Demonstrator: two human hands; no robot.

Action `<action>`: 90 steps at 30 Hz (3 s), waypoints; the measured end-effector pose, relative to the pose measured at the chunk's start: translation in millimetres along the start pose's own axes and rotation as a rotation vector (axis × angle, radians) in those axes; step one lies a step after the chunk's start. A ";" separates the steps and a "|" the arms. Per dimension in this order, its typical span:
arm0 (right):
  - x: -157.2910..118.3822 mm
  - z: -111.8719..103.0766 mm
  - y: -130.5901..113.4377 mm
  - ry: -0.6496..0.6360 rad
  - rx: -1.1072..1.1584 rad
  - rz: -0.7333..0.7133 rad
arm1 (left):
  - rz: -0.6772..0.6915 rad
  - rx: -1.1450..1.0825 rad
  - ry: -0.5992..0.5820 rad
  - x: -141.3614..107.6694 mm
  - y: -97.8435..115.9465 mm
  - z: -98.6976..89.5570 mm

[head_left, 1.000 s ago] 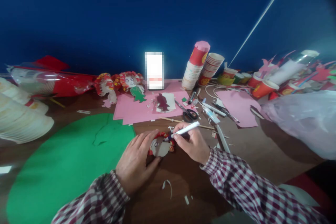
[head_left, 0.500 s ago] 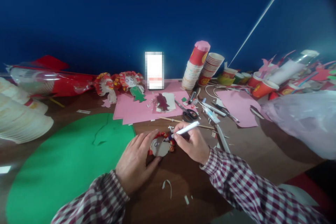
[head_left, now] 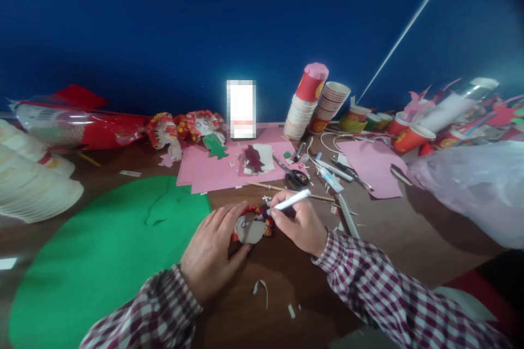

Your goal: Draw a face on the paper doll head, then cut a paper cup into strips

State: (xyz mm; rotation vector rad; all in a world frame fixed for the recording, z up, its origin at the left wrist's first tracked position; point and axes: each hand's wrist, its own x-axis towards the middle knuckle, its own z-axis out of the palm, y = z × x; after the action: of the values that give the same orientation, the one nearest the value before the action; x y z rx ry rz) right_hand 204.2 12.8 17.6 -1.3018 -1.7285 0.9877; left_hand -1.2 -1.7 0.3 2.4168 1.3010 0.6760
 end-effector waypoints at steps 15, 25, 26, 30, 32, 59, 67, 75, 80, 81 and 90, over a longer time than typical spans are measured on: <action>0.2 0.8 -1.6 -0.008 0.004 0.010 | 0.007 0.021 0.009 0.5 -0.6 1.2; 0.1 2.0 1.8 -0.025 0.061 0.023 | 0.001 0.027 -0.015 -0.8 -1.8 1.3; 0.1 2.0 2.0 -0.026 0.057 0.024 | 0.000 0.025 -0.013 -0.5 -1.6 1.2; 0.3 1.6 2.0 -0.032 0.048 0.024 | -0.002 0.024 -0.016 -0.2 -1.0 1.0; 0.4 1.3 1.5 -0.033 0.050 0.022 | -0.004 0.029 -0.021 -0.5 -0.9 1.0; 0.6 1.2 3.1 -0.017 0.044 0.015 | -0.004 0.034 -0.011 -0.9 -2.3 2.2; 1.0 1.8 2.1 0.003 0.058 0.001 | 0.001 0.038 -0.012 -0.6 -3.0 2.7; 0.6 2.1 2.5 -0.021 0.056 0.019 | -0.002 0.034 -0.012 -1.0 -1.9 1.5; 0.5 1.3 1.8 -0.020 0.047 0.015 | 0.007 0.036 -0.006 0.2 -3.0 2.7; 0.5 1.0 1.6 -0.008 0.038 0.013 | 0.007 0.037 -0.005 0.2 -3.3 2.9; 0.5 -0.3 0.8 0.010 0.003 0.013 | 0.003 0.023 0.007 -0.5 -1.2 1.4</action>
State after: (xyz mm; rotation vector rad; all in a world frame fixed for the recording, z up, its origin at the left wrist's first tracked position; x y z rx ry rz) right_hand 204.7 13.5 17.0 -1.3156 -1.7124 0.9893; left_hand -1.5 -1.5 -1.6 2.4372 1.3145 0.6744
